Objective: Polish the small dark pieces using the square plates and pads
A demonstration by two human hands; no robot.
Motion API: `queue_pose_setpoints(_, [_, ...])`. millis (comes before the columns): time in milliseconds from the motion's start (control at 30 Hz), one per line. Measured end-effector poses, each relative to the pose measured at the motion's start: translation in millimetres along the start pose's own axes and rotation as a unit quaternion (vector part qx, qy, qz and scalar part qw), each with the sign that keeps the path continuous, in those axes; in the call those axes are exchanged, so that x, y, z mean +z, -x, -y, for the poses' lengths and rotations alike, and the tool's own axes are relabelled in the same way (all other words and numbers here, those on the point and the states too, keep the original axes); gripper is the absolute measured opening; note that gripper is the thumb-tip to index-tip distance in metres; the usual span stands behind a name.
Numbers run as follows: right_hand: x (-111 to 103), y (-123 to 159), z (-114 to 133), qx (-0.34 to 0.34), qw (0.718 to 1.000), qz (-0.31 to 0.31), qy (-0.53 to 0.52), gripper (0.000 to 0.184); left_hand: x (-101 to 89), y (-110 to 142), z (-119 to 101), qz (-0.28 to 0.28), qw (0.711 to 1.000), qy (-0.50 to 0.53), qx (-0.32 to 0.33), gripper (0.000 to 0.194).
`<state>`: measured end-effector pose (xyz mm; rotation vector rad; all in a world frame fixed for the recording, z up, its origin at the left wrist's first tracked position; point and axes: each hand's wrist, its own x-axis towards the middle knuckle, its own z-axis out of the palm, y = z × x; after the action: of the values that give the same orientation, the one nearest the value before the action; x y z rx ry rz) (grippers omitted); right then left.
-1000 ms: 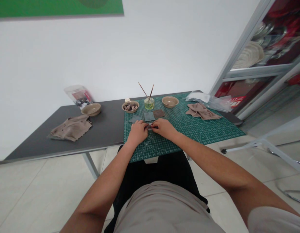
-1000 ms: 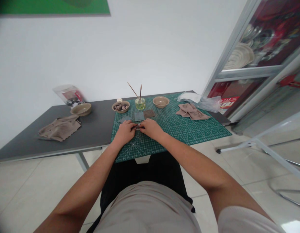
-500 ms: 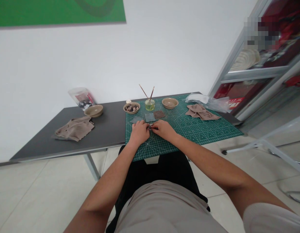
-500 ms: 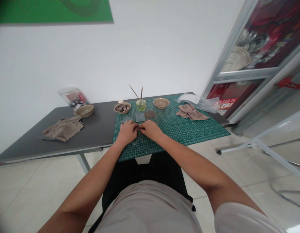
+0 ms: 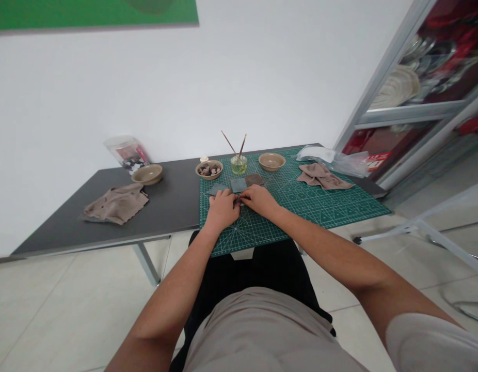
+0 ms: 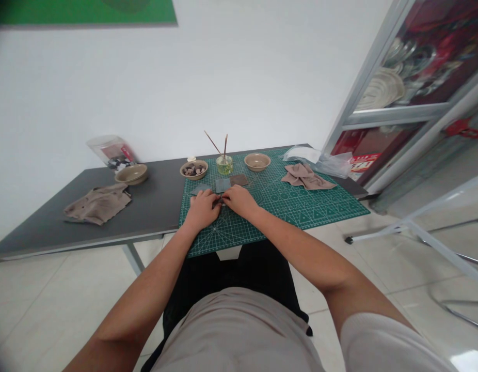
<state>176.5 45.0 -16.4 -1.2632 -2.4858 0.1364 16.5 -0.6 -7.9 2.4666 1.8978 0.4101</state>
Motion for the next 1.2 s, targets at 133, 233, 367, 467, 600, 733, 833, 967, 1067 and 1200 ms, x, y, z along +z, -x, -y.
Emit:
queue_pose_setpoints(133, [4, 1, 3, -0.021, 1.0, -0.003, -0.014, 0.018, -1.0, 1, -1, 0.001, 1.0, 0.004, -0.011, 0.027])
queue_pose_setpoints(233, [2, 7, 3, -0.033, 0.999, 0.001, -0.026, 0.017, -0.6, 1, -1, 0.002, 1.0, 0.013, -0.019, 0.026])
queue_pose_setpoints(367, [-6, 15, -3, -0.025, 0.999, 0.013, -0.023, 0.016, 0.9, 1, 1, 0.0, 1.0, 0.024, -0.014, 0.029])
queue_pose_setpoints(467, [-11, 15, -9, -0.013, 1.0, 0.018, -0.006, 0.017, 1.9, 0, 3, -0.002, 1.0, 0.03, -0.007, 0.028])
queue_pose_setpoints(600, [-12, 7, -9, 0.011, 1.0, 0.019, 0.006, 0.018, 3.3, -2, 2, -0.011, 0.999, 0.034, -0.003, 0.027])
queue_pose_setpoints(733, [-9, -1, 0, 0.011, 1.0, 0.022, 0.018, 0.019, 4.4, -1, 1, -0.024, 0.999, 0.029, -0.004, 0.026])
queue_pose_setpoints(833, [-7, -3, 3, 0.004, 1.0, 0.021, 0.015, 0.019, 4.2, 0, 0, -0.025, 0.999, 0.026, -0.008, 0.026])
queue_pose_setpoints(967, [-6, 5, 2, -0.022, 1.0, 0.019, -0.008, 0.018, 3.1, 0, 0, -0.022, 0.999, 0.027, -0.012, 0.027])
queue_pose_setpoints(1067, [-8, 14, -2, -0.026, 0.999, 0.018, -0.02, 0.017, 2.4, 1, 0, -0.019, 0.999, 0.027, -0.011, 0.028])
queue_pose_setpoints(1200, [-11, 19, -10, -0.009, 1.0, 0.015, -0.025, 0.016, 1.4, 3, -1, -0.015, 1.0, 0.02, -0.006, 0.03])
